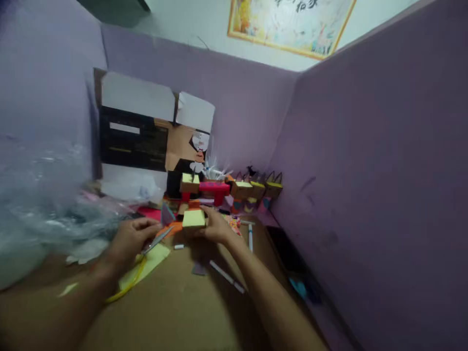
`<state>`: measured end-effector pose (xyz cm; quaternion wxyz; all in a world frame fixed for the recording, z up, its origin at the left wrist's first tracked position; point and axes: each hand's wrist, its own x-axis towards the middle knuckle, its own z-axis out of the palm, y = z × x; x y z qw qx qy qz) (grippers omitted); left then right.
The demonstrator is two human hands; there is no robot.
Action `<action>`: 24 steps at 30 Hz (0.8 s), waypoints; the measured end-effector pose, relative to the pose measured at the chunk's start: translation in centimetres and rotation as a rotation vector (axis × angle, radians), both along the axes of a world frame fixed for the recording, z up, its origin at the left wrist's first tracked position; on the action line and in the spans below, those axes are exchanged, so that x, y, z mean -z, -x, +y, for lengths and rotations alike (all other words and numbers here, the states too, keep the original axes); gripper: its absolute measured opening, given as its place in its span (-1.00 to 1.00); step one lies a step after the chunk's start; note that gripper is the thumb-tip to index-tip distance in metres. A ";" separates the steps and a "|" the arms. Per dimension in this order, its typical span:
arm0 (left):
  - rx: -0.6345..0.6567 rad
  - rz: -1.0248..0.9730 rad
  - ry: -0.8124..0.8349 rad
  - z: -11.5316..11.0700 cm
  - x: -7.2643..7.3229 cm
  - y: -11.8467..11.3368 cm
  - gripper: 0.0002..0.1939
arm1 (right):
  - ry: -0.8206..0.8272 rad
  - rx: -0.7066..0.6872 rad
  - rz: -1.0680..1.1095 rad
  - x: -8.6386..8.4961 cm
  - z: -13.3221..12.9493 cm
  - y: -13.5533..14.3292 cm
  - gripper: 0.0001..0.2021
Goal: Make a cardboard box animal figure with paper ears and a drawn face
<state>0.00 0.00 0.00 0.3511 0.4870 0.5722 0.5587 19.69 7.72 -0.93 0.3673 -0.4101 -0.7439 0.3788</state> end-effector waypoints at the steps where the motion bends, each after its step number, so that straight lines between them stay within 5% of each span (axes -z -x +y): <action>1: -0.011 -0.006 0.001 -0.2 -0.2 0.2 -0.76 | 0.018 -0.021 0.012 -0.3 -1.2 -0.7 -0.28; 6: -0.031 -0.009 0.008 -0.7 -0.6 0.4 -0.75 | 0.109 -0.100 -0.004 -0.3 -8.2 -4.6 -0.29; 8: -0.022 0.009 0.009 -0.5 -0.3 0.0 -0.75 | 0.070 -0.015 -0.066 0.4 -9.8 -6.0 -0.23; 13: 0.000 0.133 0.018 0.1 1.3 -1.3 -0.74 | -0.060 0.255 -0.049 2.4 -5.3 -5.6 -0.25; 17: -0.007 0.310 0.057 0.5 2.7 -1.3 -0.73 | -0.023 0.256 -0.056 3.9 -0.4 -3.8 -0.28; 20: 0.016 0.446 0.139 1.1 3.7 -1.3 -0.75 | -0.013 0.311 -0.054 4.6 -0.4 -3.9 -0.23; 24: 0.104 0.577 0.248 1.4 4.5 -2.0 -0.80 | -0.016 0.423 -0.046 4.1 -3.8 -5.7 -0.34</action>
